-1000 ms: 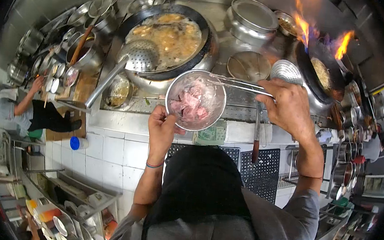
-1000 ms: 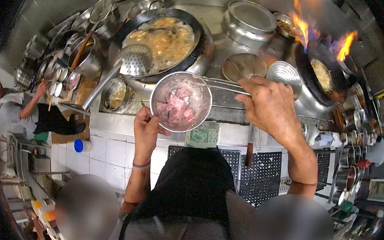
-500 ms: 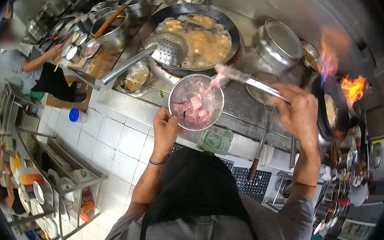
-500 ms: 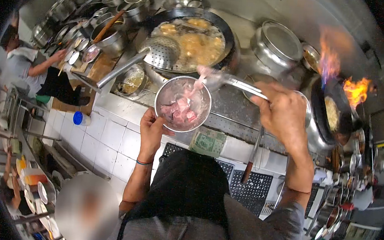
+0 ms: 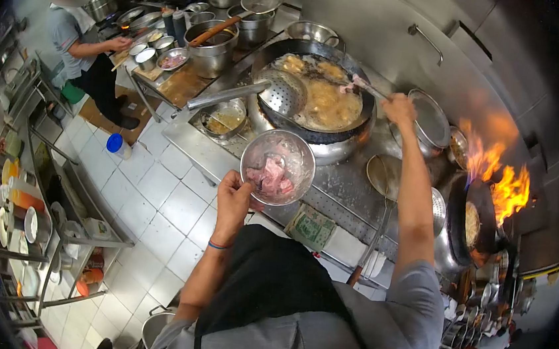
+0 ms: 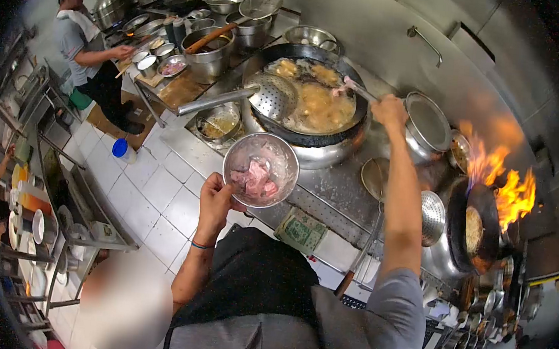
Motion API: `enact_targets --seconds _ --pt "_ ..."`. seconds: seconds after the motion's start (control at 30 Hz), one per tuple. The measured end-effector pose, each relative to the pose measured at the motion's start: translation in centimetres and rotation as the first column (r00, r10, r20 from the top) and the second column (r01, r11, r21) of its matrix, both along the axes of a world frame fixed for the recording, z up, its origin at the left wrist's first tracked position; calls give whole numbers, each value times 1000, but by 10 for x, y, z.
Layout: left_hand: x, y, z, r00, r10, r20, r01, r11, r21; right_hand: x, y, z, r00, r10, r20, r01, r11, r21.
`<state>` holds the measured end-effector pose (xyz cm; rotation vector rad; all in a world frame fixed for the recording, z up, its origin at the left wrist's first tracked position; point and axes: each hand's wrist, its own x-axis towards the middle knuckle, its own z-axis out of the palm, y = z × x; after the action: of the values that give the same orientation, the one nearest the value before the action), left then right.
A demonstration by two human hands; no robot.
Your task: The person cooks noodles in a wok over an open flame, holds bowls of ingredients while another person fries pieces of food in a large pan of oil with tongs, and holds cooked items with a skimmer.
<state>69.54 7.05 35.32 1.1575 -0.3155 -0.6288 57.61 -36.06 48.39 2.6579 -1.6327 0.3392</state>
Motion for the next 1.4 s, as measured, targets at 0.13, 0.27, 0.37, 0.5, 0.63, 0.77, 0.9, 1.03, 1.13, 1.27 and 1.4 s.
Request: enact_targets --seconds 0.13,0.27,0.37,0.5,0.63,0.77,0.9,1.03,1.13,1.27,1.4 --pt "0 10 11 994 64 -89 -64 998 0 25 -1 -18 985 28 171 -21 999 -47" --pt "3 24 9 979 125 -163 -132 991 -29 12 69 41 850 415 326 -327 899 -291" --pt "5 25 12 976 152 -155 -165 983 -76 -7 153 87 770 606 199 -613 789 -31" --pt "3 19 18 988 148 -36 -150 986 -73 -17 233 91 620 785 -1 -781 616 105" --pt "-3 10 34 995 97 33 -94 993 -78 -11 249 56 651 758 -43 -754 652 77" --pt "1 8 25 999 43 34 -41 998 -42 -15 228 59 695 716 59 -718 689 93" --pt "11 8 9 994 94 -56 -95 995 -19 -29 208 82 739 632 234 -666 738 110" --pt "15 13 -5 987 133 -86 -135 991 -14 -11 165 76 900 402 166 -376 911 -169" --pt "12 16 -4 987 137 -88 -138 990 1 34 108 48 979 203 13 -196 957 -213" --pt "6 21 8 985 139 -102 -140 990 -2 92 39 -9 983 157 -90 -166 981 -97" --pt "8 28 8 981 163 -101 -166 986 -23 111 20 -27 986 169 7 -168 983 -70"
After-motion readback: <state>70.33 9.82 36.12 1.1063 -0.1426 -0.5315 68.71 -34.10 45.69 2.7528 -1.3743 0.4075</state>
